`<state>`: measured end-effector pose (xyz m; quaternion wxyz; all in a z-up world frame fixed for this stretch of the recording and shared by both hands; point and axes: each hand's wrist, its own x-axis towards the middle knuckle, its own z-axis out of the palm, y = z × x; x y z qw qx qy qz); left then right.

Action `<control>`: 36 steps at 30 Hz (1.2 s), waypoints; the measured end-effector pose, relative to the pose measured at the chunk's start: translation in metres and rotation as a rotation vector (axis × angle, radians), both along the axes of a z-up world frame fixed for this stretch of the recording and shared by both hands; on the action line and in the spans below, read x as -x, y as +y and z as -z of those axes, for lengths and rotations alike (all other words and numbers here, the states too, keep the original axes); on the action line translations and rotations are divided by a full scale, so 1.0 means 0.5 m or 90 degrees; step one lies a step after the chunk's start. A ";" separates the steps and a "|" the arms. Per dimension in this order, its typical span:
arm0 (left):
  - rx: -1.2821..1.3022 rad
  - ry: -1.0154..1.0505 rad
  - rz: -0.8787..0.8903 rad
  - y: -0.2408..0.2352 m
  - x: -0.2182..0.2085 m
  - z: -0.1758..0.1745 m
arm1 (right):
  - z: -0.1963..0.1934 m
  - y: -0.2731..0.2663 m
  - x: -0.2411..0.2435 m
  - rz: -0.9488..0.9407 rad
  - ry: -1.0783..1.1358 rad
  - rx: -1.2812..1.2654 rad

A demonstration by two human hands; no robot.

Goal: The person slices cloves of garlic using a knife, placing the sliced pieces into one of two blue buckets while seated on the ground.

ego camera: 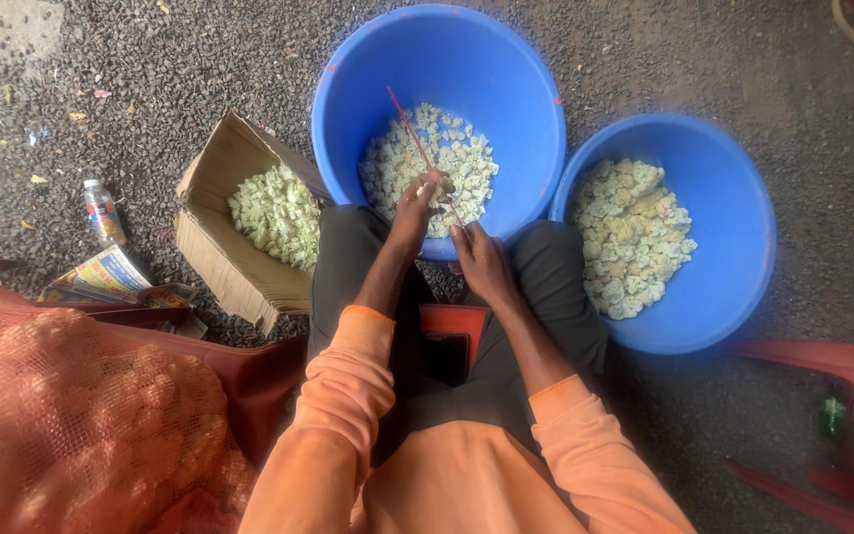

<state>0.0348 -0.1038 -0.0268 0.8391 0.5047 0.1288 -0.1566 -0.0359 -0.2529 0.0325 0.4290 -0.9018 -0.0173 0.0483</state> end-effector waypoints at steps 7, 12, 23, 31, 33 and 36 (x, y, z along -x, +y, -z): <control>-0.116 -0.087 0.001 0.004 -0.008 0.010 | 0.047 -0.005 -0.027 -0.005 0.066 0.051; -0.045 -0.022 -0.024 -0.002 -0.008 0.013 | 0.113 -0.014 -0.061 0.055 0.325 -0.369; -0.064 -0.101 0.020 -0.019 0.003 0.057 | 0.173 -0.011 -0.083 0.167 0.134 -0.371; 0.074 0.044 0.008 -0.011 0.004 0.059 | 0.114 -0.008 -0.070 0.161 -0.099 -0.119; 0.077 0.055 -0.013 -0.006 0.001 0.065 | 0.083 0.003 -0.053 0.140 -0.110 -0.109; 0.142 0.038 -0.036 -0.001 0.007 0.045 | 0.038 0.011 -0.024 0.124 0.111 -0.202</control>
